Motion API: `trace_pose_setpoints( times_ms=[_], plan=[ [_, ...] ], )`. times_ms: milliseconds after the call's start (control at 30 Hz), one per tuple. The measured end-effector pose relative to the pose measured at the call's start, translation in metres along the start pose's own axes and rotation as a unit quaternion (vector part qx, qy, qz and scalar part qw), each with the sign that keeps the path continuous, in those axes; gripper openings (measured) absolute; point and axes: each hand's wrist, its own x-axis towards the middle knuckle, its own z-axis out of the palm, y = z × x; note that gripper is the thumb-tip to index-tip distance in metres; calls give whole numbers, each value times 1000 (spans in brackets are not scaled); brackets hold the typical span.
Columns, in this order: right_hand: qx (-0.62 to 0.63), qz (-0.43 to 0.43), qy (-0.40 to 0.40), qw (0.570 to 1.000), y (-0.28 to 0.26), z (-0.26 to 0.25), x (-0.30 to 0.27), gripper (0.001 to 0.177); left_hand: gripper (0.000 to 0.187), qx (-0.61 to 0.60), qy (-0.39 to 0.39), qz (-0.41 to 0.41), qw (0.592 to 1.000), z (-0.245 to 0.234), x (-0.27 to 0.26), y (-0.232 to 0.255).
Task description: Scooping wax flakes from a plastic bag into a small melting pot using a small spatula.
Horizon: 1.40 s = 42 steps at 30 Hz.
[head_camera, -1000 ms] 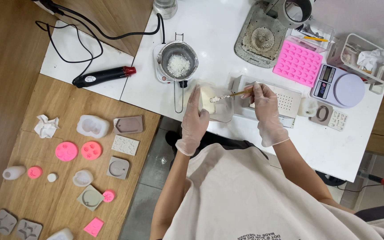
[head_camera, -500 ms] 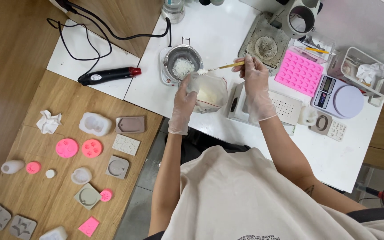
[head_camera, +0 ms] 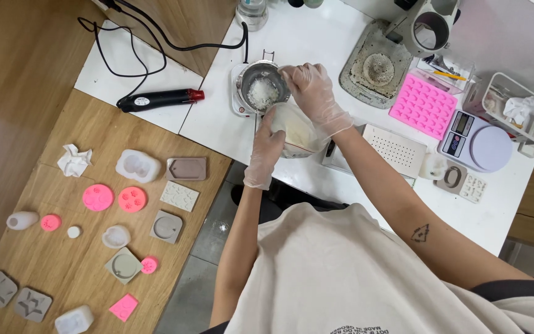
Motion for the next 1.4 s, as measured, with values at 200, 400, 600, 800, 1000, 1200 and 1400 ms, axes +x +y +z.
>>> trace_pose_setpoints(
  times_ms=[200,400,600,800,1000,1200,1400],
  plan=[
    [79,72,10,994,-3,-32,-8,8,73,26,-4,-36,999,0,-15,14],
    [309,368,15,877,-15,-108,-32,26,72,87,-25,-23,996,4,-21,25],
    [261,490,-19,831,-45,-154,-70,26,77,146,-51,-22,988,4,-47,43],
    [-73,252,-131,956,-38,-95,-145,13,84,241,-70,57,966,25,-74,39],
    [-34,413,-248,875,-30,-26,-177,20,82,387,-105,126,908,51,-88,13],
    [33,495,-336,801,-10,-6,-197,20,82,528,-74,171,828,71,-94,-11],
    [101,534,-314,779,7,10,-207,26,85,496,-103,172,845,69,-92,-4]
  ],
)
